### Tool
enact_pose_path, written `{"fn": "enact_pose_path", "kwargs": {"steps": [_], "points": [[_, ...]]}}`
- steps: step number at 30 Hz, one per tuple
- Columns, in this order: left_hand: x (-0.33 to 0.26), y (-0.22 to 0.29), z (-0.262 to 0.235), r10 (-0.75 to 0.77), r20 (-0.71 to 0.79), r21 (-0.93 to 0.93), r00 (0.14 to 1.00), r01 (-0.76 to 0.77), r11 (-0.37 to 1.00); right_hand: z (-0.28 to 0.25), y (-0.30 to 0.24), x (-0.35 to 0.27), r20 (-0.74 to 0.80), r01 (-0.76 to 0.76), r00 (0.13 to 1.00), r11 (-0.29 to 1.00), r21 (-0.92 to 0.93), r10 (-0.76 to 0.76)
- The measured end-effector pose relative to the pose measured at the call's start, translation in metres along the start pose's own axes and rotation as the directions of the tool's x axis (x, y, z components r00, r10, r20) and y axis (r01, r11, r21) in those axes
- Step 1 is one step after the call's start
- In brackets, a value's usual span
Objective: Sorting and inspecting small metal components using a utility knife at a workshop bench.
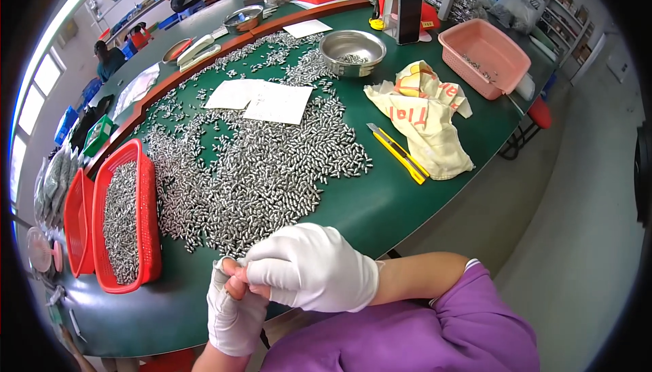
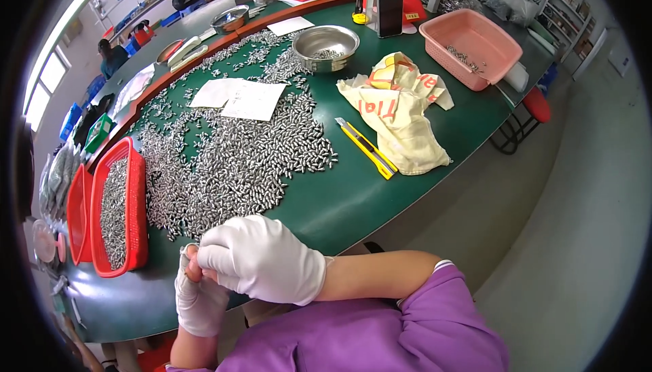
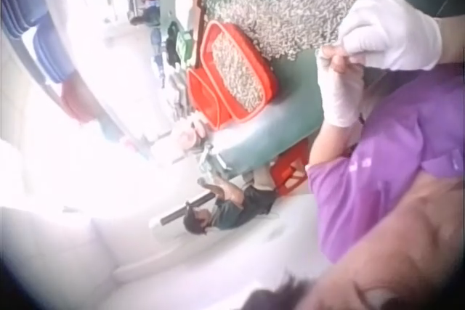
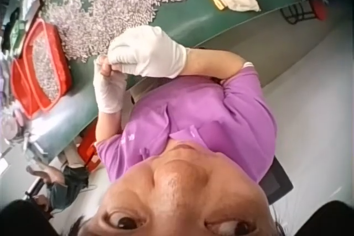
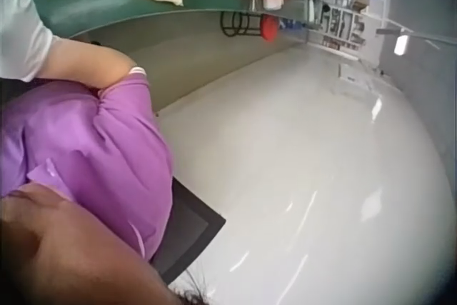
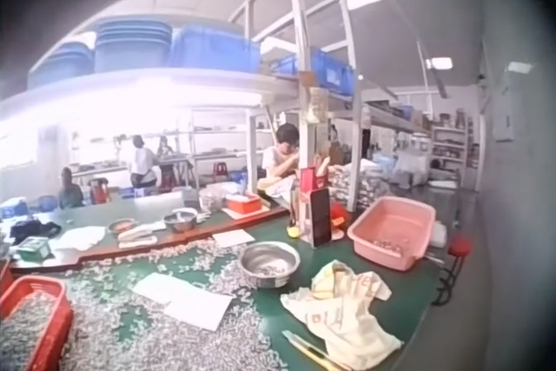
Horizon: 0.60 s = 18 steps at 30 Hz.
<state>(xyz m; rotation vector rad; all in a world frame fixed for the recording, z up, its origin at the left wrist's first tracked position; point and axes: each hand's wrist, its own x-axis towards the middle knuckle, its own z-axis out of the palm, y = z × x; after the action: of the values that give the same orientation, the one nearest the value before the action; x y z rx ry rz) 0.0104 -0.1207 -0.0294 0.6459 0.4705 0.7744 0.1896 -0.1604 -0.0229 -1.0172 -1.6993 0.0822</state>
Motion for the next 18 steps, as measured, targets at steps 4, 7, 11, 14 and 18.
{"fn": "enact_pose_path", "kwargs": {"steps": [4,7,11,14,18], "points": [[0.017,0.024,0.000,-0.034,-0.065,0.059,0.997,0.038,0.998,0.001,0.009,0.025,0.020,-0.030,0.999,0.998,0.054,0.029],[0.039,0.034,-0.004,-0.012,-0.038,0.048,0.999,0.014,0.999,0.005,0.026,0.045,0.073,-0.112,0.992,0.984,0.140,0.102],[0.053,0.038,-0.018,0.046,0.045,0.000,0.998,-0.046,0.999,0.010,0.042,0.058,0.105,-0.123,0.989,0.981,0.153,0.108],[0.055,0.035,-0.036,0.055,0.054,-0.035,0.997,-0.054,0.998,0.011,0.055,0.058,0.183,-0.070,0.981,0.996,0.054,0.059],[0.054,0.040,-0.023,0.098,0.041,0.096,0.994,-0.101,0.990,-0.004,0.081,0.053,0.262,-0.065,0.952,0.940,-0.336,0.159]]}}
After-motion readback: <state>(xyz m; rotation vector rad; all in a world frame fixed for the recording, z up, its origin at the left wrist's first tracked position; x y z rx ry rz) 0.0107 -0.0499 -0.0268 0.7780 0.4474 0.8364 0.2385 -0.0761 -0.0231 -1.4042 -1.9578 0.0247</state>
